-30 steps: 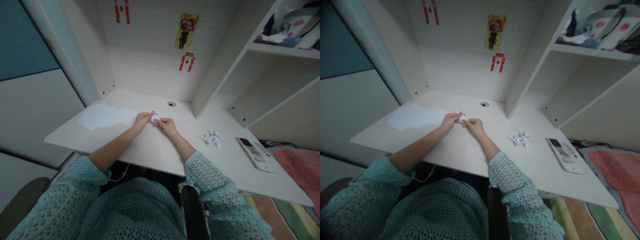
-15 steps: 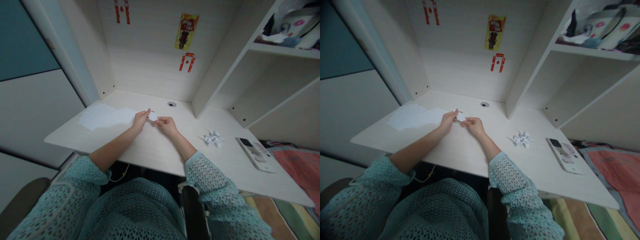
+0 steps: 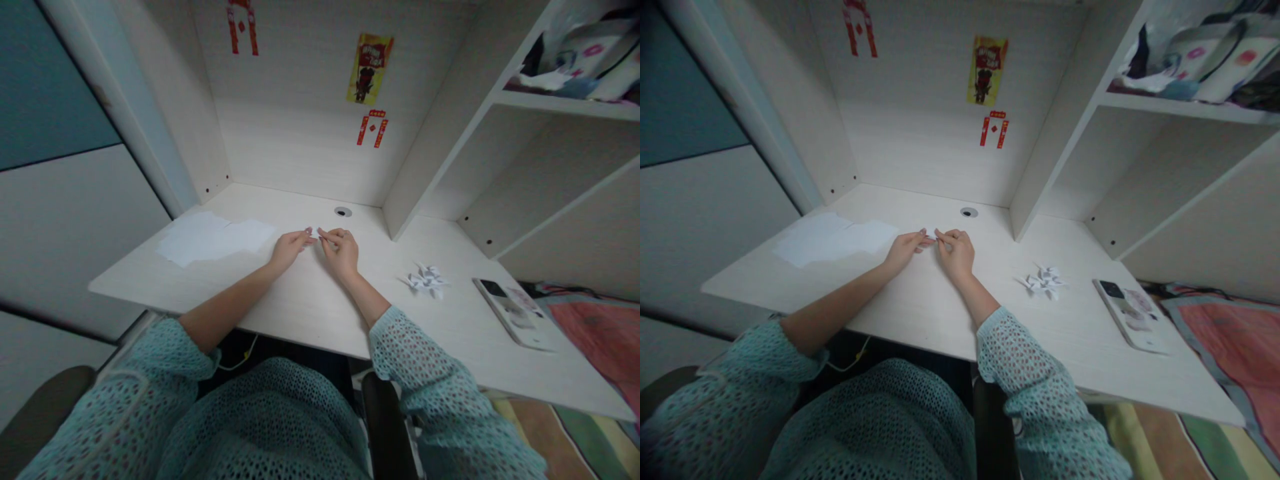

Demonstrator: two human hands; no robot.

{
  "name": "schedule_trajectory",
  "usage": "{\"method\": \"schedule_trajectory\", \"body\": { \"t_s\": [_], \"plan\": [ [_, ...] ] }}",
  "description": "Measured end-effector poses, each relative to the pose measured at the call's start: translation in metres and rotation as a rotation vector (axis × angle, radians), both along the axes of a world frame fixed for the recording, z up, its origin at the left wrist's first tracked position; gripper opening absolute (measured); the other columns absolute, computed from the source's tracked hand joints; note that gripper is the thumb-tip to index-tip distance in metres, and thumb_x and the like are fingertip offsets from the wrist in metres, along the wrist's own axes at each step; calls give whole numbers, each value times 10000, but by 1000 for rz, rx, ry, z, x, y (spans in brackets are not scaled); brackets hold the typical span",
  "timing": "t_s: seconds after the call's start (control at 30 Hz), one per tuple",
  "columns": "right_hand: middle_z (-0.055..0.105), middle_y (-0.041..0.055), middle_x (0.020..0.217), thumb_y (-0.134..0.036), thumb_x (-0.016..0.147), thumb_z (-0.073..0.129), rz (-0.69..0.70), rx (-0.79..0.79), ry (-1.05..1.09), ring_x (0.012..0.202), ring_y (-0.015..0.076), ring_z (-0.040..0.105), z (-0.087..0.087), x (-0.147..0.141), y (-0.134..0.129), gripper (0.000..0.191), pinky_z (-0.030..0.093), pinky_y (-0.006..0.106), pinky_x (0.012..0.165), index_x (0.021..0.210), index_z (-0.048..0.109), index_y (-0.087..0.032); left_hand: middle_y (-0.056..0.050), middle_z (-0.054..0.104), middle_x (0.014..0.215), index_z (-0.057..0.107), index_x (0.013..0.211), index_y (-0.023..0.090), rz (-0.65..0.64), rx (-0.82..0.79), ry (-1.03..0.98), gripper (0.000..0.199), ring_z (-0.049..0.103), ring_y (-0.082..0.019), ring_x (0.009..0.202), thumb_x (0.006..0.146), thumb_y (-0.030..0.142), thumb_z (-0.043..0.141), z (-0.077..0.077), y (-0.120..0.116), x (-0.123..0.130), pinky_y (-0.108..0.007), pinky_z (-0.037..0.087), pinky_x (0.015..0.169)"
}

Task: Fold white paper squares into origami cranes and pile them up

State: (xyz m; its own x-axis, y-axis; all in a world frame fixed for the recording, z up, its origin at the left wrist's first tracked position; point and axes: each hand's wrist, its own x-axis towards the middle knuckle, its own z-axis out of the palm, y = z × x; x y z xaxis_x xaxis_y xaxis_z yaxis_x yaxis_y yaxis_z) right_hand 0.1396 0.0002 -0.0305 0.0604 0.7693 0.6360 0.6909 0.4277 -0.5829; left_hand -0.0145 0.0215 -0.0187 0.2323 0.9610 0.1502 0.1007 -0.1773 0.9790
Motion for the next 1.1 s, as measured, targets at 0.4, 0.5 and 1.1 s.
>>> {"method": "schedule_trajectory", "body": {
  "t_s": [0.4,0.5,1.1],
  "plan": [
    [657,56,886,-396,807,579,93,-23,37,767,180,553,0,-5,-2,334,442,329,775,1084,645,-220,-61,674,794,689,775,157,21,-50,-91,453,587,-160,758,629,585,658,-3,7,-2,-252,444,676],
    [658,50,880,-386,781,604,88,-49,83,722,166,555,-1,-3,0,347,450,316,736,1084,640,-220,-67,679,816,698,798,154,-12,-77,-92,429,585,-149,742,616,542,688,-3,6,-1,-249,441,678],
    [664,65,868,-386,810,493,183,-157,436,730,151,598,-8,-5,7,393,483,286,704,1120,616,-177,-113,694,902,682,823,151,2,-206,-166,459,624,-184,813,626,565,678,-6,11,-5,-254,436,684]
  ]
}}
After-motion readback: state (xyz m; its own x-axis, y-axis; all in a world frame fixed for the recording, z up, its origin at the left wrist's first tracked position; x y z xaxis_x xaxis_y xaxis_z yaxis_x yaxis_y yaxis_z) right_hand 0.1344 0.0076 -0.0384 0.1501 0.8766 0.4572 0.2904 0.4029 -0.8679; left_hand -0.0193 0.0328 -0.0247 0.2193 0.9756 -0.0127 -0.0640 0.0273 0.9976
